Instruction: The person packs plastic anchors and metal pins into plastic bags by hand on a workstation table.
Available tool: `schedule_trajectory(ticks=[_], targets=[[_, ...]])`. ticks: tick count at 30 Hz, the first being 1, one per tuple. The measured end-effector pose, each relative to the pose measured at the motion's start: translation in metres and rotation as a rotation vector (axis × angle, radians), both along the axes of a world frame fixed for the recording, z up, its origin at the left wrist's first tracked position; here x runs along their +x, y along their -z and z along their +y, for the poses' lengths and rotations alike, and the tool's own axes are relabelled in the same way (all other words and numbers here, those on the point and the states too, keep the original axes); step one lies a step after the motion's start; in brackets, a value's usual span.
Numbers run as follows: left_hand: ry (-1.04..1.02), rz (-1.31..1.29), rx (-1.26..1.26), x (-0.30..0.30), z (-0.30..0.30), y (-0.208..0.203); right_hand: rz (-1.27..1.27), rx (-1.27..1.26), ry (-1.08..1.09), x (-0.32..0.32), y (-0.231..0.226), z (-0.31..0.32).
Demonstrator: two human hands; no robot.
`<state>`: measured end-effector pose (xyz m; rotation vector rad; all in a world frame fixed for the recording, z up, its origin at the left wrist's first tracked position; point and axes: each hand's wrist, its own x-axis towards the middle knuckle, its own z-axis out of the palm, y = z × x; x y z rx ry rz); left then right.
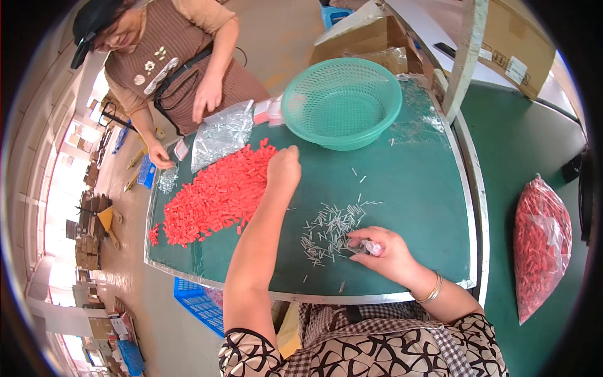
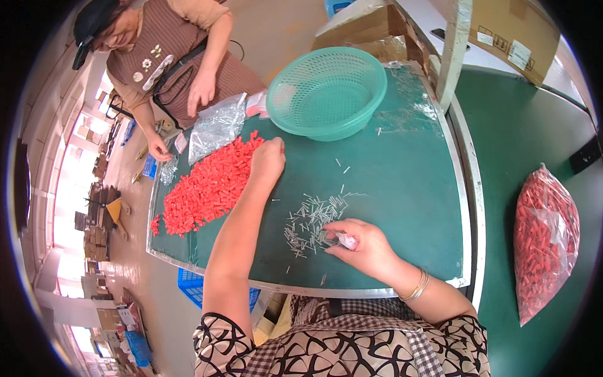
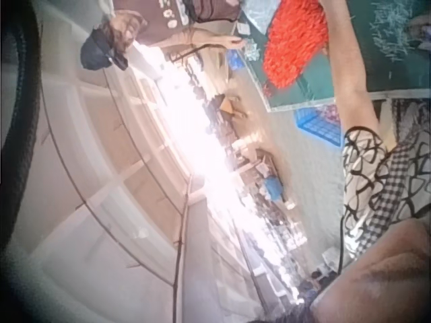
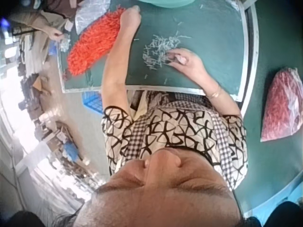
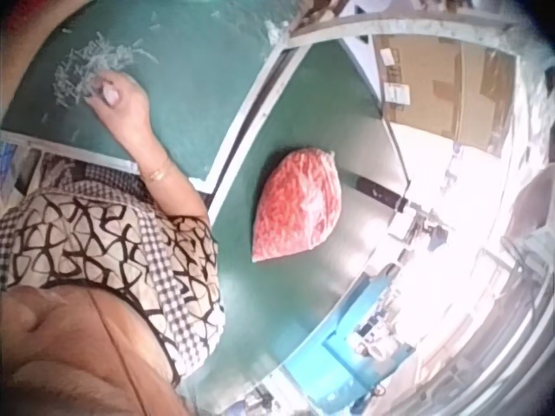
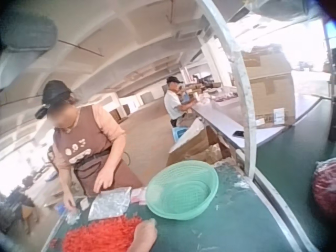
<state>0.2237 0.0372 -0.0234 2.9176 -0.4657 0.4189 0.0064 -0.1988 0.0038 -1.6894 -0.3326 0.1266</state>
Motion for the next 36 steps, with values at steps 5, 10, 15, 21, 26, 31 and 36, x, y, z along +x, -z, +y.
schedule_trajectory(ticks=[5, 10, 15, 21, 26, 31, 36], targets=[[0.112, 0.043, -0.422, -0.057, -0.015, -0.029, 0.054, 0.013, 0.084, 0.004, 0.002, -0.002], [0.071, 0.343, -1.039, -0.130, -0.030, -0.042, 0.097, 0.050, 0.089, 0.001, 0.006, -0.001], [-0.100, 0.427, -1.151, -0.128, -0.005, -0.034, 0.128, 0.105, 0.084, 0.004, 0.015, 0.001], [0.242, 0.232, -0.813, -0.182, -0.064, -0.070, 0.134, 0.080, 0.104, 0.004, 0.007, 0.000], [0.454, 0.033, -0.563, -0.181, -0.067, -0.065, 0.156, 0.037, 0.110, 0.004, 0.005, -0.003], [0.036, -0.023, -0.640, -0.120, -0.023, -0.042, 0.052, 0.055, 0.113, 0.002, 0.001, -0.003], [0.022, -0.151, -0.084, -0.047, 0.023, -0.020, 0.076, 0.069, 0.080, -0.001, -0.001, -0.003]])
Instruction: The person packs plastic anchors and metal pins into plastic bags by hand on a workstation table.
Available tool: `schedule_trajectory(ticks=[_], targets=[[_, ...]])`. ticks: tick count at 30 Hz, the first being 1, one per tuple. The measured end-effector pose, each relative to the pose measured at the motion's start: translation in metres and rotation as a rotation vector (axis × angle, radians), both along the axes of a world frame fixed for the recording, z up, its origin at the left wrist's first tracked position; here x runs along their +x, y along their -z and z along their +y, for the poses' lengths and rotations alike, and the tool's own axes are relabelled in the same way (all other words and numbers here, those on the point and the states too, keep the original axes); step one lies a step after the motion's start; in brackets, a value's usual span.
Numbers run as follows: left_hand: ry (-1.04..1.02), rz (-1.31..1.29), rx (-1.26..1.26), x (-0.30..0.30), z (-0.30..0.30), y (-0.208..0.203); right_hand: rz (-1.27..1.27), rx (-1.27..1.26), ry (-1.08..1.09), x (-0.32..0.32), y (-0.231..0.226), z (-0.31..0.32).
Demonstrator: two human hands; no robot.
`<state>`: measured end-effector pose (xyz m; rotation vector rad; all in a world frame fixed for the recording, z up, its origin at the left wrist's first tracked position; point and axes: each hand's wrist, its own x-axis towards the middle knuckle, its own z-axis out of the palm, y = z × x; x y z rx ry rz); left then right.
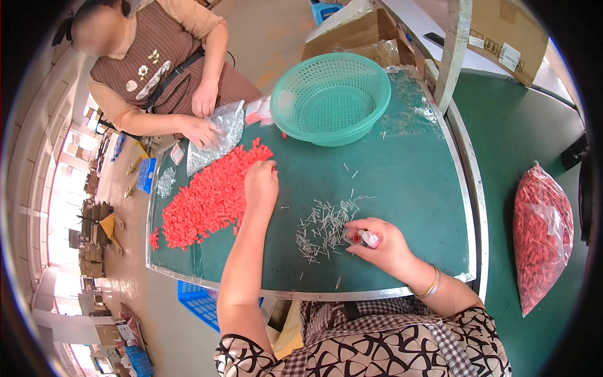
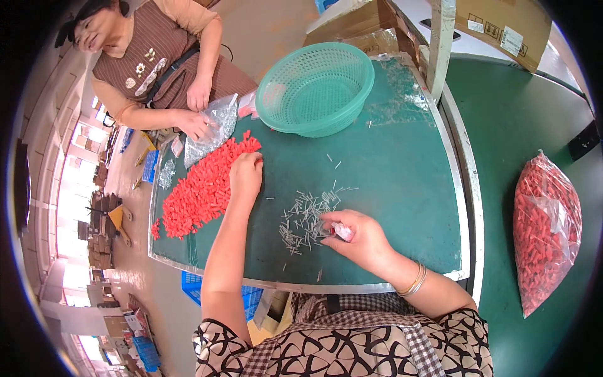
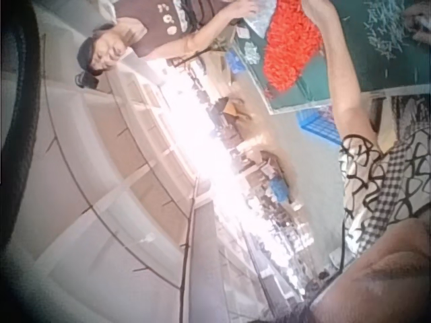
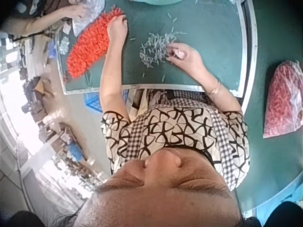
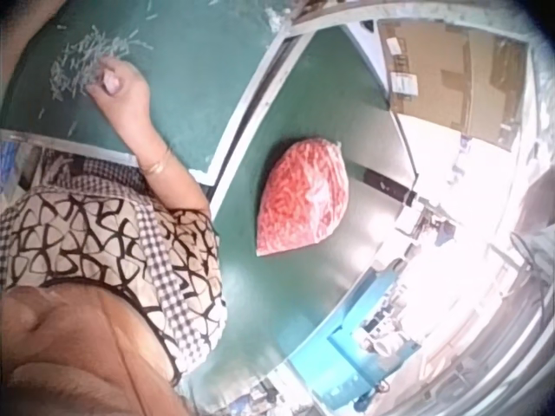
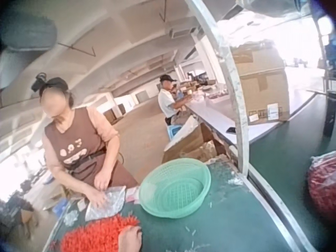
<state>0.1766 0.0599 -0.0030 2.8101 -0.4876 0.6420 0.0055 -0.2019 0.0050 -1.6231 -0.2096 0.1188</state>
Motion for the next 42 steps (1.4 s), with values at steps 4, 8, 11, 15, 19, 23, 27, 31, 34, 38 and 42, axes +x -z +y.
schedule_trajectory(ticks=[4, 8, 11, 15, 19, 23, 27, 31, 34, 38, 42], targets=[[-0.085, 0.092, 0.285, 0.017, 0.002, 0.016, -0.017, -0.016, 0.009, 0.002, 0.000, -0.002], [-0.045, 0.077, 0.163, 0.008, 0.002, 0.011, -0.001, 0.000, 0.021, 0.002, -0.007, -0.001], [-0.025, 0.306, -0.352, -0.017, -0.028, -0.025, -0.021, -0.030, 0.034, 0.002, 0.002, -0.002], [0.282, 0.611, -0.940, -0.105, -0.064, -0.043, -0.028, -0.049, 0.040, 0.004, 0.002, 0.000], [0.414, 0.462, -0.724, -0.144, -0.086, -0.041, -0.038, -0.092, 0.053, 0.002, 0.001, 0.002], [0.331, 0.388, -0.784, -0.153, -0.083, -0.033, -0.075, -0.110, 0.066, 0.002, -0.003, 0.003], [0.402, 0.243, -0.670, -0.162, -0.089, -0.029, -0.130, -0.160, 0.096, 0.002, 0.004, 0.005], [0.181, 0.244, -0.802, -0.148, -0.083, -0.014, -0.173, -0.207, 0.114, 0.003, 0.001, 0.002], [0.062, 0.253, -0.708, -0.130, -0.059, -0.002, -0.184, -0.213, 0.151, 0.005, 0.000, 0.000], [0.104, 0.391, -0.521, -0.125, -0.054, 0.004, -0.166, -0.136, 0.220, 0.007, 0.005, -0.004], [0.303, 0.319, -0.356, -0.127, -0.080, 0.005, -0.145, -0.100, 0.233, 0.007, 0.003, -0.003]])
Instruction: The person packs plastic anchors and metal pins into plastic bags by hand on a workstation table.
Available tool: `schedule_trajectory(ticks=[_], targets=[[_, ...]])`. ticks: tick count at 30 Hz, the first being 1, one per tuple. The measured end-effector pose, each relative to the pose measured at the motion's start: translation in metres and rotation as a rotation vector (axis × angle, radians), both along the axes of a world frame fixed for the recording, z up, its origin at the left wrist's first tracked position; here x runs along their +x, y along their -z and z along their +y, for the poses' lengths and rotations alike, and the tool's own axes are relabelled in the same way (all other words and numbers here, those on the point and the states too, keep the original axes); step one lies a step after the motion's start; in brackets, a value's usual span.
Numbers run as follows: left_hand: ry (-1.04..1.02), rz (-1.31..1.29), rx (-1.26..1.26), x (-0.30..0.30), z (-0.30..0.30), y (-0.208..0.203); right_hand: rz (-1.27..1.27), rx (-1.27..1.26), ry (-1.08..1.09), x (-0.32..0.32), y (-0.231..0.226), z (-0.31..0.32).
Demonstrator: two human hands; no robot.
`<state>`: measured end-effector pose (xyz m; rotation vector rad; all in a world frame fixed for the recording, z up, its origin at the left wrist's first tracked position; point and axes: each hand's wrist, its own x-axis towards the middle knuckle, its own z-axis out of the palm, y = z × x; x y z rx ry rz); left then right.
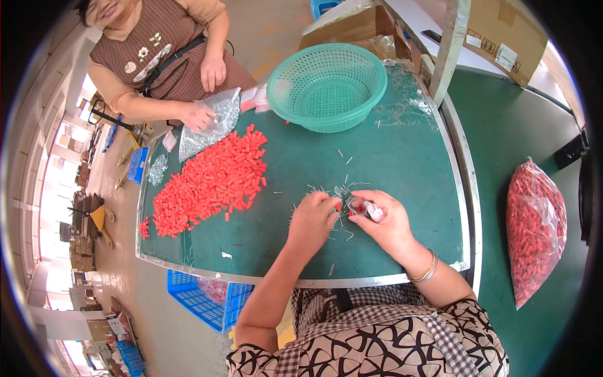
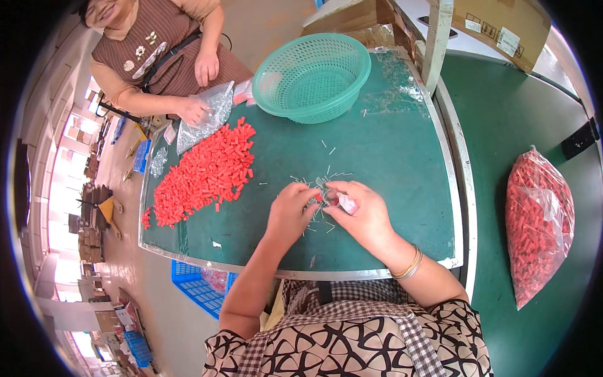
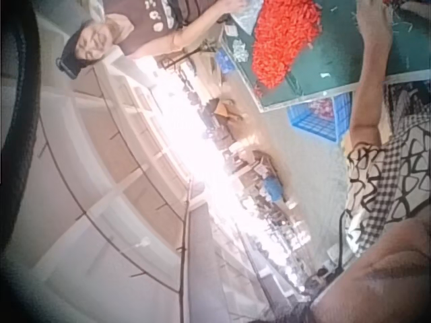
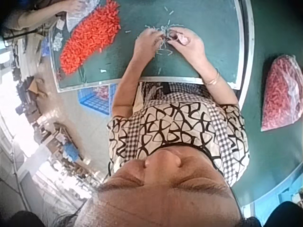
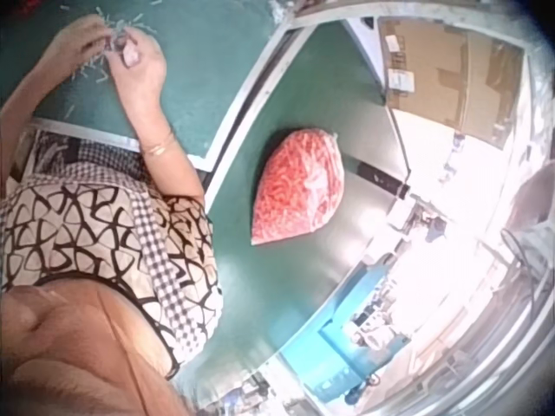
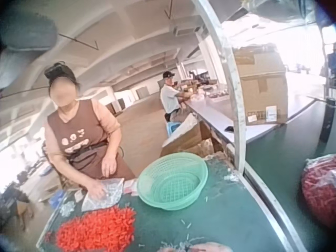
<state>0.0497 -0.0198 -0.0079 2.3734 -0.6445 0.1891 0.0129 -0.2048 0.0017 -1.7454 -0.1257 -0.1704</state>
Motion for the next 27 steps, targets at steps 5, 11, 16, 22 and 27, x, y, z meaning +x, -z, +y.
schedule_trajectory(ticks=[5, 11, 16, 22, 27], targets=[[0.035, -0.068, 0.222, 0.006, -0.006, 0.003, 0.035, 0.005, -0.022, 0.000, 0.000, -0.002], [-0.156, 0.396, -0.578, -0.017, -0.009, -0.033, 0.004, -0.066, -0.063, 0.001, -0.001, -0.002], [0.026, -0.117, -0.244, -0.021, -0.022, -0.030, 0.008, -0.115, -0.096, -0.001, 0.000, 0.001], [-0.024, -0.088, -0.307, -0.030, -0.022, -0.032, -0.080, -0.128, -0.053, -0.003, 0.000, 0.005], [-0.046, 0.039, -0.306, -0.032, -0.024, -0.028, -0.179, -0.273, -0.021, -0.005, 0.003, 0.005]])
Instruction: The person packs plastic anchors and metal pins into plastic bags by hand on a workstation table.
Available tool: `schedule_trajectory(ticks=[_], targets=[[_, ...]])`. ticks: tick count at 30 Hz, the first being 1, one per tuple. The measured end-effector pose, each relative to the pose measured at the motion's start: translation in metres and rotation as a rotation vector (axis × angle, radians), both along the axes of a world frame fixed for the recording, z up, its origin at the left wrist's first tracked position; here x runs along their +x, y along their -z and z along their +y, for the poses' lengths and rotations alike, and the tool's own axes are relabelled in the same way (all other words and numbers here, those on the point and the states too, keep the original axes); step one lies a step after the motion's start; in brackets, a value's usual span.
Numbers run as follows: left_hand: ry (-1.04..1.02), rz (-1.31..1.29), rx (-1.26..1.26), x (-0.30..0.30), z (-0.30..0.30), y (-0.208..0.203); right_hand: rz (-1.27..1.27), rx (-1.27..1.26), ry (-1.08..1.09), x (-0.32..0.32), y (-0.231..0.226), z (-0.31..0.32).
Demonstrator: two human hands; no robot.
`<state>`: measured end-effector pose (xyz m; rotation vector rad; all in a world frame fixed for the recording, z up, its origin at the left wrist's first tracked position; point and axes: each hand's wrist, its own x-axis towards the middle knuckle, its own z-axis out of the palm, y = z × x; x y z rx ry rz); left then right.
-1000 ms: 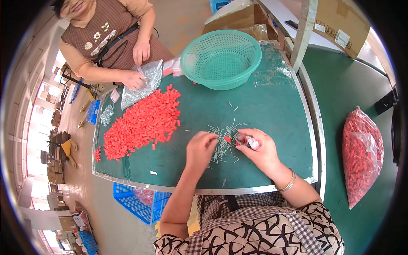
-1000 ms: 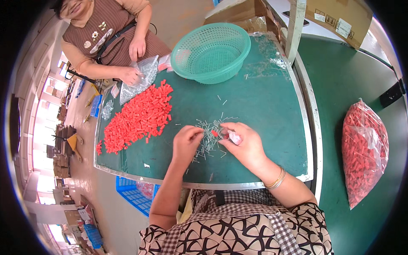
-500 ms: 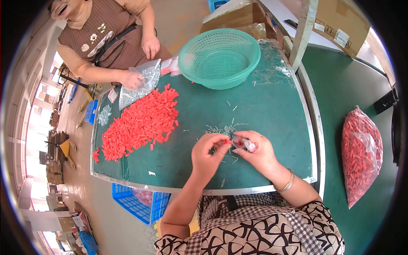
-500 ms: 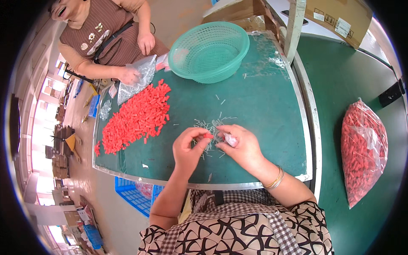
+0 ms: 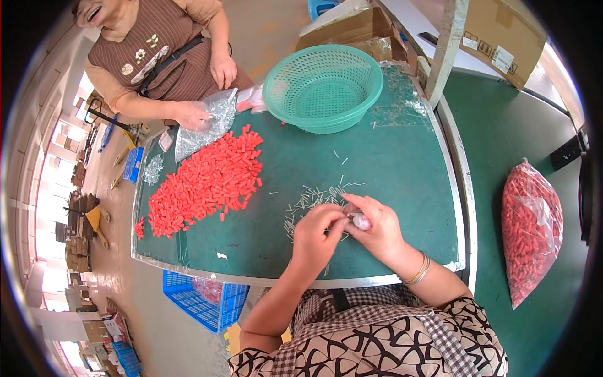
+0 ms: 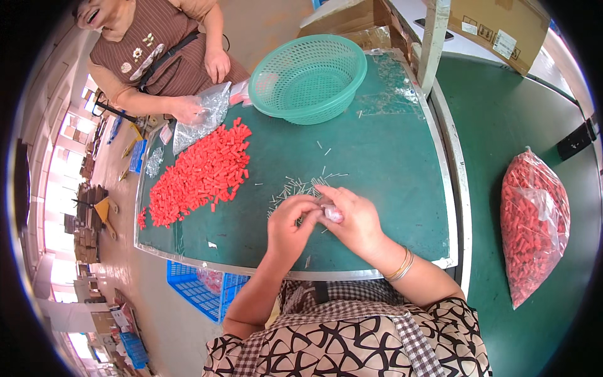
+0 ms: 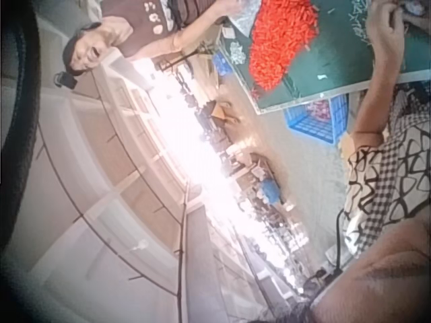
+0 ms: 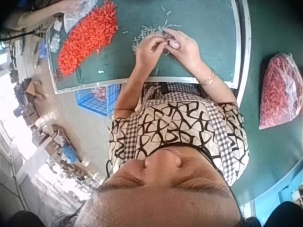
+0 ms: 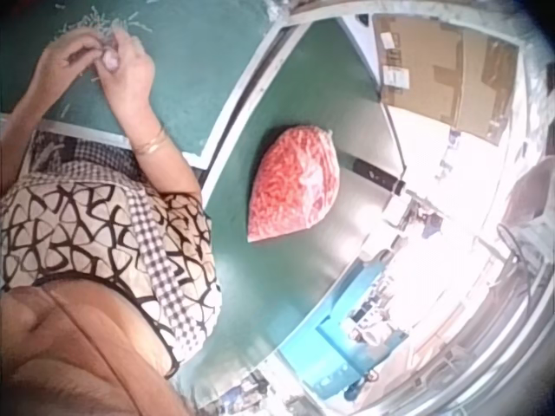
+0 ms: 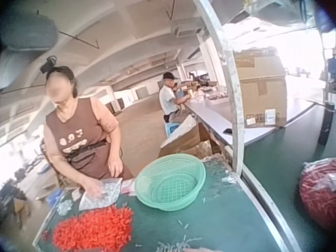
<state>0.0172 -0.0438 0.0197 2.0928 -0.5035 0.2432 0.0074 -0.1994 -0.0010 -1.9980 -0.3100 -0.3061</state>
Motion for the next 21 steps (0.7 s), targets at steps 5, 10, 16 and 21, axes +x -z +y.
schedule_trajectory(ticks=[5, 10, 16, 21], targets=[[0.027, 0.035, 0.013, 0.006, 0.013, -0.011, 0.301, 0.395, -0.084, 0.005, 0.003, -0.010], [0.006, 0.139, -0.068, 0.004, 0.015, -0.008, 0.250, 0.232, -0.040, 0.002, -0.008, -0.005], [0.070, 0.126, 0.027, 0.009, 0.014, -0.006, 0.210, 0.298, -0.089, 0.000, -0.009, -0.003], [0.072, 0.163, 0.013, 0.009, 0.015, -0.007, 0.151, 0.284, -0.102, 0.000, -0.008, -0.003]])
